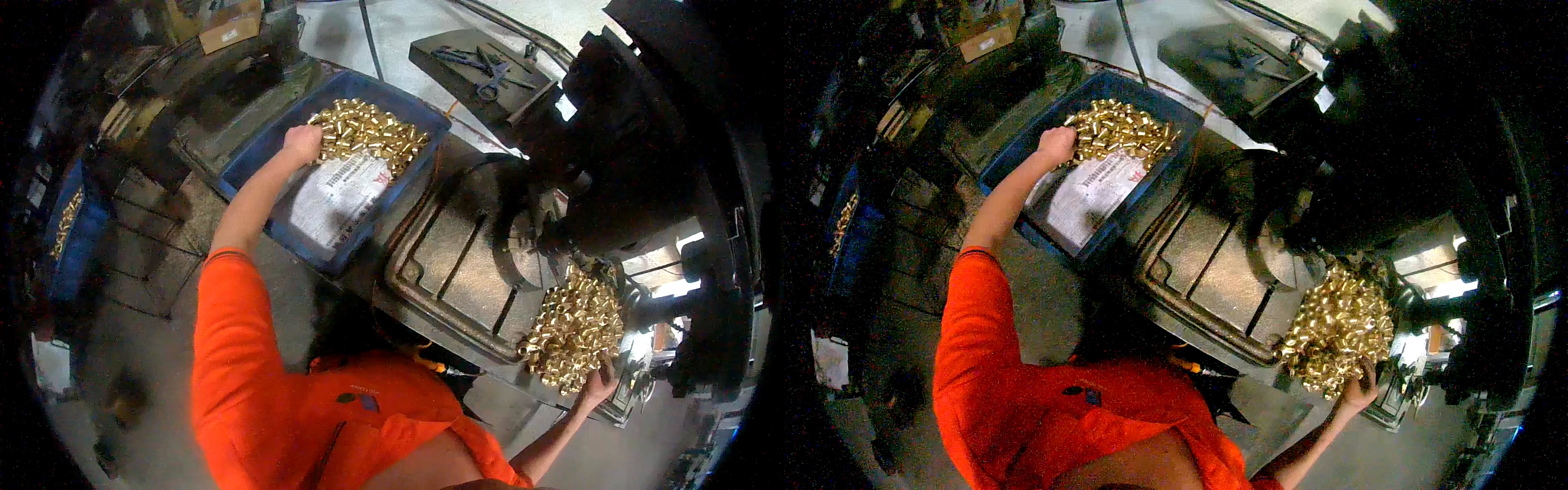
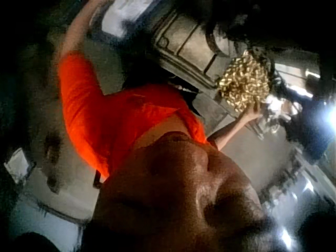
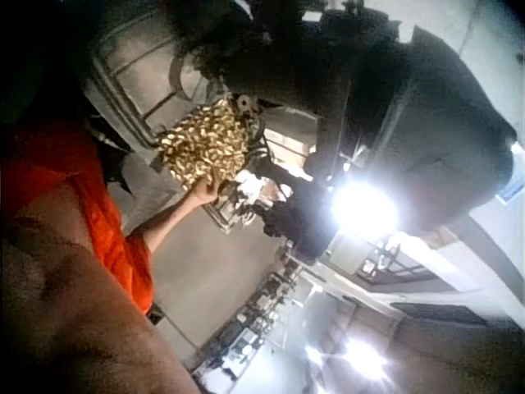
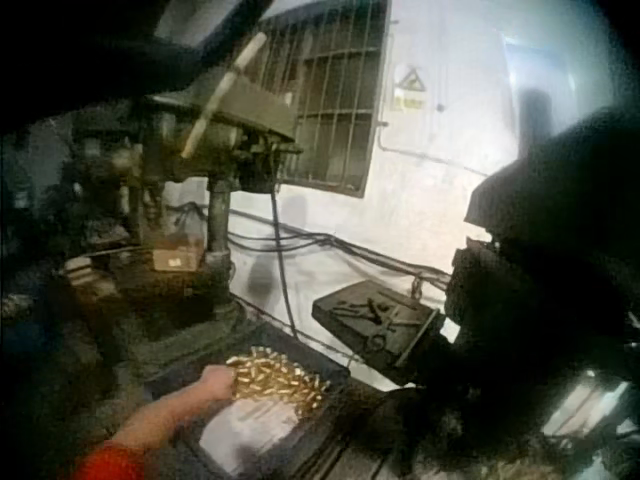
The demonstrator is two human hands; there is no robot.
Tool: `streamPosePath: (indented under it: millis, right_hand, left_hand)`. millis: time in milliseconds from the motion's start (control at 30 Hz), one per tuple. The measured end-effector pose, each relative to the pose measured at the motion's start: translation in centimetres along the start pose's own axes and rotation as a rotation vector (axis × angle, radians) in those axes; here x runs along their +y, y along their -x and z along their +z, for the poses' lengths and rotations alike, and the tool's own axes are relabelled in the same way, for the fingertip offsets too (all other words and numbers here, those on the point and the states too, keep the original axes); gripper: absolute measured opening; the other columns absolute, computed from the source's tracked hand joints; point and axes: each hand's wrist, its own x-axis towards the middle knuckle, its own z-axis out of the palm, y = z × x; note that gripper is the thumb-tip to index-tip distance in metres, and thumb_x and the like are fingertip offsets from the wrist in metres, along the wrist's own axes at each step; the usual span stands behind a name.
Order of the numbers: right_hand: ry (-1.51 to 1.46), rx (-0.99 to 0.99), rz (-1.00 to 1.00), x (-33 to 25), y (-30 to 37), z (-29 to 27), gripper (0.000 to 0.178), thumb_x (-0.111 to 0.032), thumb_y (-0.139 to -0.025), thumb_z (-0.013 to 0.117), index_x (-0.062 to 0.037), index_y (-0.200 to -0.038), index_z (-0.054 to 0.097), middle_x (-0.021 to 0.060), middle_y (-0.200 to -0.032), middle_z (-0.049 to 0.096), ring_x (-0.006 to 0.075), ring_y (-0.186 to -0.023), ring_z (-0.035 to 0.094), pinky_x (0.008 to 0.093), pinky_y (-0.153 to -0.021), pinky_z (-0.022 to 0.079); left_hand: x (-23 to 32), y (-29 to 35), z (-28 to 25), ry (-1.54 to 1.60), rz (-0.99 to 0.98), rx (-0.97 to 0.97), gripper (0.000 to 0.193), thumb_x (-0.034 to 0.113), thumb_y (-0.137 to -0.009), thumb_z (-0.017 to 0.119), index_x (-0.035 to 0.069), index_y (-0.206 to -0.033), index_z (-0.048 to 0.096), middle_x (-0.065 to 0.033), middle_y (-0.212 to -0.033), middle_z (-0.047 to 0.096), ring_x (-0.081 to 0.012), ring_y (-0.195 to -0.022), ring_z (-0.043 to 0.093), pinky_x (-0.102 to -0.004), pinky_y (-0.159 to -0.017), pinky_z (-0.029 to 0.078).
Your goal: The person repeatedly picks small brass-colored metal parts from a bin, places them into a press machine, and operates the lever to process them. The processed parts are collected in a tray on the machine. The person continues this cycle throughout the clip.
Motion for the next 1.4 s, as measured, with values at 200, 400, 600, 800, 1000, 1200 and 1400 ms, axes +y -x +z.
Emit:
streamPosePath:
  millis: [200, 400, 600, 800, 1000, 1200, 1400]
  right_hand:
    - [0.16, -0.054, 0.121, -7.5, 1.3, 1.2, 0.038, 0.004, -0.065, 0.047, 0.0056, -0.101, 0.061, 0.0121, -0.095, 0.062, 0.0131, -0.082, 0.054, 0.0242, -0.071, 0.042]
    - [0.051, -0.184, -0.024, -11.5, 2.7, 2.1, 0.037, 0.002, -0.058, 0.044, 0.005, -0.09, 0.063, 0.0129, -0.088, 0.064, 0.0209, -0.083, 0.058, 0.032, -0.08, 0.043]
    - [-0.181, -0.586, -0.209, -17.7, 4.3, 10.8, 0.044, -0.002, -0.051, 0.045, 0.0037, -0.09, 0.064, 0.017, -0.093, 0.064, 0.0252, -0.093, 0.059, 0.032, -0.085, 0.043]
    - [-0.536, -1.153, -0.139, -23.6, 6.6, 19.8, 0.056, 0.006, -0.05, 0.041, 0.0071, -0.103, 0.058, 0.0142, -0.108, 0.058, 0.0203, -0.097, 0.057, 0.0281, -0.085, 0.042]
    - [-0.406, -0.929, -0.076, -20.4, 7.7, 18.6, 0.024, 0.009, -0.057, 0.043, 0.0056, -0.071, 0.062, 0.0061, -0.066, 0.061, 0.0118, -0.066, 0.056, 0.0229, -0.064, 0.044]
    - [-0.552, -0.838, 0.162, -18.5, 7.0, 16.2, 0.021, 0.012, -0.049, 0.035, 0.0036, -0.055, 0.052, 0.0067, -0.055, 0.053, 0.0131, -0.051, 0.05, 0.023, -0.046, 0.037]
    - [-0.846, -0.849, 0.399, -17.2, 6.1, 15.5, 0.019, -0.001, -0.049, 0.042, 0.0051, -0.063, 0.054, 0.0097, -0.06, 0.054, 0.0165, -0.056, 0.05, 0.0254, -0.052, 0.038]
  left_hand:
    - [0.2, -0.4, -0.7, -0.007, 0.038, 0.042, 0.012, 0.009, -0.061, 0.06, 0.004, -0.072, 0.061, -0.0163, -0.078, 0.063, -0.0321, -0.075, 0.062, -0.0416, -0.065, 0.05]
    - [1.3, 3.2, -4.9, 0.361, -0.117, 0.233, 0.029, 0.024, -0.064, 0.063, 0.0, -0.082, 0.062, -0.0201, -0.078, 0.062, -0.0337, -0.078, 0.061, -0.043, -0.068, 0.049]
    - [12.0, 11.8, -13.1, 1.469, -0.017, -0.065, 0.022, 0.009, -0.075, 0.052, -0.003, -0.092, 0.058, -0.0098, -0.062, 0.059, -0.014, -0.045, 0.057, -0.0265, -0.041, 0.048]
    - [23.4, 18.9, -10.1, 1.663, 0.297, -0.318, 0.021, 0.014, -0.081, 0.052, 0.0, -0.096, 0.053, -0.0072, -0.062, 0.058, -0.0115, -0.041, 0.053, -0.0251, -0.038, 0.044]
    - [28.0, 22.3, -7.8, 1.651, 0.33, -0.494, 0.022, 0.014, -0.083, 0.051, -0.002, -0.099, 0.049, -0.0097, -0.066, 0.059, -0.0137, -0.044, 0.054, -0.0262, -0.039, 0.044]
    - [28.7, 21.7, -7.2, 1.92, 0.55, -0.813, 0.021, 0.01, -0.082, 0.053, -0.005, -0.097, 0.05, -0.0118, -0.083, 0.061, -0.0171, -0.069, 0.062, -0.0265, -0.062, 0.05]
    - [28.5, 20.7, -8.6, 2.042, 0.346, -1.007, 0.02, 0.011, -0.082, 0.056, -0.005, -0.094, 0.053, -0.0143, -0.082, 0.061, -0.0206, -0.068, 0.063, -0.0273, -0.063, 0.05]
